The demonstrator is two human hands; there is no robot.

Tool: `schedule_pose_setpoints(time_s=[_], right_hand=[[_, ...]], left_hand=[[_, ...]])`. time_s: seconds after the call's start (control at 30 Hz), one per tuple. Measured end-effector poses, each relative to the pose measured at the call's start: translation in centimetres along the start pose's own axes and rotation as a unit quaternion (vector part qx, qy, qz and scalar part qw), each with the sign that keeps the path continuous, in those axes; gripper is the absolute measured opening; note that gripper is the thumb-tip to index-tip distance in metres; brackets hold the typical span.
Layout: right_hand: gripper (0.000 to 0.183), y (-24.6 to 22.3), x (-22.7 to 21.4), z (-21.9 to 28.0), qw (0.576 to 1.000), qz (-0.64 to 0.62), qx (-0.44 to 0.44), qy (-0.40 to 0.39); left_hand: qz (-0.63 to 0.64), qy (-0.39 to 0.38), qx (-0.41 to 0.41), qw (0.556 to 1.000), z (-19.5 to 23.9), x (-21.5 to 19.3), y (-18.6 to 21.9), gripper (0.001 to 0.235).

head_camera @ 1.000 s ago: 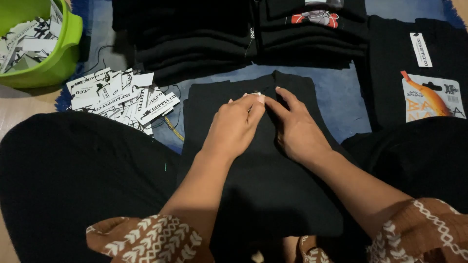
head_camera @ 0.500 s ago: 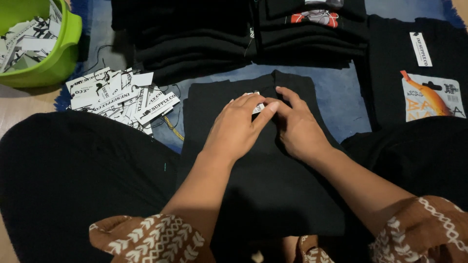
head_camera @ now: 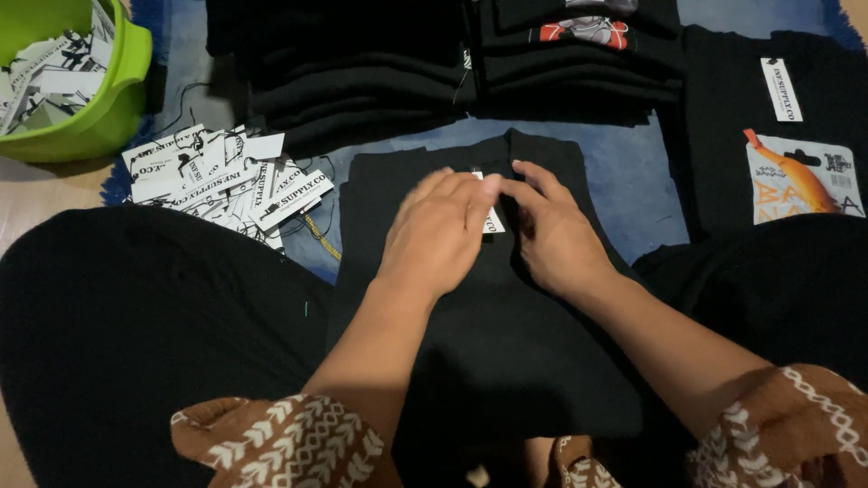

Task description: The person sits on the floor and attaches white tags to a stack of black t-shirts. They pick up a tag, thread it through a hole in the shirt's collar, and smooth it down before moving to the next shirt.

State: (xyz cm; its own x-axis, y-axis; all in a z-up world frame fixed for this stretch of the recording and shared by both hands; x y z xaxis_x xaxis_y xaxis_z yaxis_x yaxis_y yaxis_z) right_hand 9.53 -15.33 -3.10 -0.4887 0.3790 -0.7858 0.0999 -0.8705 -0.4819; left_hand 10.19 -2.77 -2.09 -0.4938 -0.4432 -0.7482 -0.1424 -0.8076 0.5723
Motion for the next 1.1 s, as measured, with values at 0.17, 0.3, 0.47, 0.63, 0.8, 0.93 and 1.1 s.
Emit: schedule_pose_setpoints(time_s=[0.17,0.3,0.47,0.63,0.8,0.93,1.1], right_hand=[[0.065,-0.7,-1.3,0.6,0.997,-0.073,0.010,0.024],[0.054,0.1,-1.7,1.1,0.995,-0.051,0.025,0.083],[0.059,1.2,-0.7,0.0,0.997,-0.045,0.048,0.039],[0.066,1.3,-0.3,-0.7,0.996,-0.038,0.077,-0.020],[0.076,3.7,0.8,-1.5,0.980,-0.068,0.171,-0.073],[0.080,4.8,1.2,-1.8,0.974,-0.078,0.198,-0.074],[0.086,7.0,1.7,-1.0,0.956,-0.064,0.281,-0.059]], left_hand=[[0.015,0.007,0.003,1.000,0.0,-0.2,-0.1,0.049],[0.110,0.070,0.011,0.991,0.7,-2.0,-0.1,0.041],[0.095,0.095,-0.159,0.978,0.2,-1.5,-4.6,0.044],[0.075,0.054,-0.240,0.966,0.4,-1.0,-5.7,0.055],[0.066,-0.001,-0.275,0.959,0.2,-0.4,-5.9,0.063],[0.057,-0.017,-0.312,0.948,0.8,-0.4,-6.4,0.069],[0.078,-0.013,-0.338,0.938,1.4,-0.5,-6.8,0.072]])
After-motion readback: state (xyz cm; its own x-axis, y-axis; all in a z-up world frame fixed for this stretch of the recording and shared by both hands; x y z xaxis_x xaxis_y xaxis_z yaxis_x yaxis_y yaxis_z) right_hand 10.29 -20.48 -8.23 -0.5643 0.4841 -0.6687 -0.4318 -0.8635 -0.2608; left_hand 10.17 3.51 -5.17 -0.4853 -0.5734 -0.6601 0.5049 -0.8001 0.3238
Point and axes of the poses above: each hand's wrist, its own z-axis away from the middle knuckle, its own x-axis out of the palm, y = z × x, the point moved 10 cm from there along -z, towards the middle knuckle, and after that the axes turned 15 degrees about -y, right-handed, at the moved point
